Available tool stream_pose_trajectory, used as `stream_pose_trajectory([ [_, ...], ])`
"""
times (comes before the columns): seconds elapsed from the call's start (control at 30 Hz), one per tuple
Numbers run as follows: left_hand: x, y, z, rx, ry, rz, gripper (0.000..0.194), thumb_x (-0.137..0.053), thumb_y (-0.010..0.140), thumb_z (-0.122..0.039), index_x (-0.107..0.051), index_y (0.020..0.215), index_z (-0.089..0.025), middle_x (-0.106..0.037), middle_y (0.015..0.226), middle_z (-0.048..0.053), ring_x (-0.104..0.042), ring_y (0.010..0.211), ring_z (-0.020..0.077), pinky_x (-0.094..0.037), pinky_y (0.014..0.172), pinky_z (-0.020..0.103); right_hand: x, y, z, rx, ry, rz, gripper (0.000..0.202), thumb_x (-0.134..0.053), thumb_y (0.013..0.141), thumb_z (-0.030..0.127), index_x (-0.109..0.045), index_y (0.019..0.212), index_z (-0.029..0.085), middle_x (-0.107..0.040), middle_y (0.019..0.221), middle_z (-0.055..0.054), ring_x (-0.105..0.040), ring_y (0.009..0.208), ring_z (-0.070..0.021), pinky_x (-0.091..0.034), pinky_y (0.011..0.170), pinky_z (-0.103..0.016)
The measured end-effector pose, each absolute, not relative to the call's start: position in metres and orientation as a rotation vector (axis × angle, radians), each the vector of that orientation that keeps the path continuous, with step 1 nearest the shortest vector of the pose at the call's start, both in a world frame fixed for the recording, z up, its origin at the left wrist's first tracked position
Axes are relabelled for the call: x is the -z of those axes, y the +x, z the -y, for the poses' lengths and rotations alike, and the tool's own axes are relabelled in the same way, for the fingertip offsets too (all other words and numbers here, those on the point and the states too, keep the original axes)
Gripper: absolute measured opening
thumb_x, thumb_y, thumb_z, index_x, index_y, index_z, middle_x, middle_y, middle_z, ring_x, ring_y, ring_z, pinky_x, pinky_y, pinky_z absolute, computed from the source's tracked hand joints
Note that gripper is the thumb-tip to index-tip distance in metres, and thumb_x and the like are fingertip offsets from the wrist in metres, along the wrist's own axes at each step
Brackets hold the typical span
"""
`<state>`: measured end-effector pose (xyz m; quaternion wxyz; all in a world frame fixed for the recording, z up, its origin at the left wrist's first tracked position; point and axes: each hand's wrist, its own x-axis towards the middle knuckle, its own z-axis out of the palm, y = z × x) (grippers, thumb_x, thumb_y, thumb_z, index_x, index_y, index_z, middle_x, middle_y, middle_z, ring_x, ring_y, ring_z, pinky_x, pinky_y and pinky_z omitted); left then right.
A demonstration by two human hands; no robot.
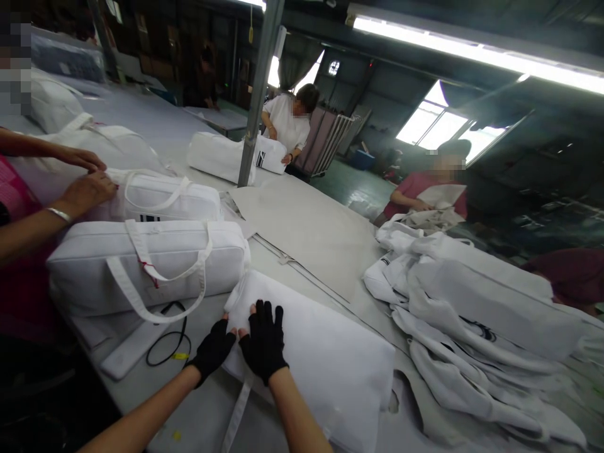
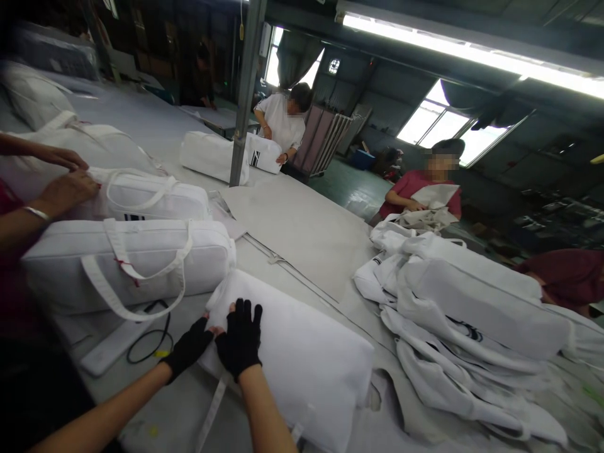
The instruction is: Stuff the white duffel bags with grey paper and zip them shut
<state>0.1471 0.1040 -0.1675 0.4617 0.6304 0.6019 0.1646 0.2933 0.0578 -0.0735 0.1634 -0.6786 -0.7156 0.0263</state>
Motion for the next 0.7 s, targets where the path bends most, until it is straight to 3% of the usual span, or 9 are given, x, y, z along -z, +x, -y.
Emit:
stream_pose_trajectory([
  [0.07,0.14,0.153,-0.112,-0.533,1.704,-1.472,0.06,-0.039,0.093,-0.038,-0.03,0.146,-0.011,-0.03,0.152,0.013,-0.026,0.142,0.0243,-0.024,0.117,0.036,0.048,0.306,-0.062,-0.157,-1.902,2.105,0.047,-0.035,0.097,0.043,-0.05,0.134,0.017,-0.048,0.142,-0.01,-0.037,0.136,-0.0245,-0.018,0.115,-0.049],
  [0.13,0.107,0.169,-0.12,-0.751,1.959,-1.447,0.06,-0.036,0.094,-0.039,-0.027,0.148,-0.015,-0.022,0.156,0.01,-0.019,0.144,0.0242,-0.021,0.118,0.038,0.021,0.328,-0.059,0.082,-1.975,1.936,0.048,-0.031,0.099,0.039,-0.043,0.139,0.016,-0.042,0.146,-0.01,-0.028,0.14,-0.023,-0.012,0.117,-0.05],
  [0.2,0.079,0.192,-0.128,-0.899,2.277,-1.342,0.064,-0.038,0.095,-0.042,-0.023,0.15,-0.016,-0.012,0.159,0.01,-0.01,0.146,0.0275,-0.015,0.119,0.044,0.014,0.351,-0.051,0.382,-2.138,1.605,0.054,-0.032,0.098,0.037,-0.032,0.145,0.009,-0.03,0.152,-0.014,-0.016,0.144,-0.0262,-0.004,0.116,-0.054],
  [0.27,0.065,0.217,-0.14,-0.719,2.566,-1.094,0.067,-0.042,0.093,-0.043,-0.022,0.151,-0.017,-0.009,0.159,0.01,-0.005,0.146,0.0299,-0.008,0.119,0.049,0.026,0.375,-0.041,0.396,-2.312,1.441,0.062,-0.034,0.096,0.038,-0.03,0.143,-0.003,-0.028,0.15,-0.023,-0.015,0.144,-0.0313,-0.003,0.115,-0.057],
  [0.4,0.066,0.255,-0.167,-0.216,2.717,-0.77,0.062,-0.048,0.09,-0.041,-0.037,0.145,-0.016,-0.028,0.153,0.015,-0.022,0.142,0.0337,-0.017,0.115,0.053,0.04,0.422,-0.023,-0.149,-2.408,1.728,0.055,-0.033,0.097,0.042,-0.043,0.14,0.01,-0.041,0.145,-0.014,-0.033,0.138,-0.0249,-0.016,0.116,-0.047],
  [0.5,0.071,0.27,-0.169,-0.3,2.747,-0.777,0.067,-0.048,0.089,-0.048,-0.036,0.146,-0.015,-0.027,0.152,0.018,-0.02,0.141,0.0379,-0.012,0.113,0.059,0.032,0.446,0.004,0.112,-2.467,1.522,0.054,-0.021,0.099,0.041,-0.037,0.144,0.016,-0.035,0.15,-0.01,-0.023,0.142,-0.0226,-0.011,0.116,-0.049],
  [0.6,0.083,0.276,-0.143,-0.524,2.85,-0.632,0.072,-0.047,0.089,-0.054,-0.025,0.15,-0.024,-0.016,0.157,0.013,-0.011,0.144,0.0366,-0.003,0.114,0.059,0.056,0.45,0.036,0.435,-2.578,1.168,0.06,-0.022,0.098,0.043,-0.033,0.146,0.009,-0.025,0.154,-0.015,-0.01,0.145,-0.0288,-0.005,0.115,-0.054],
  [0.7,0.1,0.284,-0.122,-0.491,2.871,-0.535,0.071,-0.05,0.087,-0.055,-0.027,0.149,-0.028,-0.02,0.156,0.012,-0.018,0.143,0.0361,-0.007,0.114,0.059,0.098,0.456,0.057,0.238,-2.663,1.292,0.067,-0.032,0.093,0.05,-0.037,0.144,0.008,-0.025,0.153,-0.02,-0.015,0.143,-0.0354,-0.002,0.114,-0.058],
])
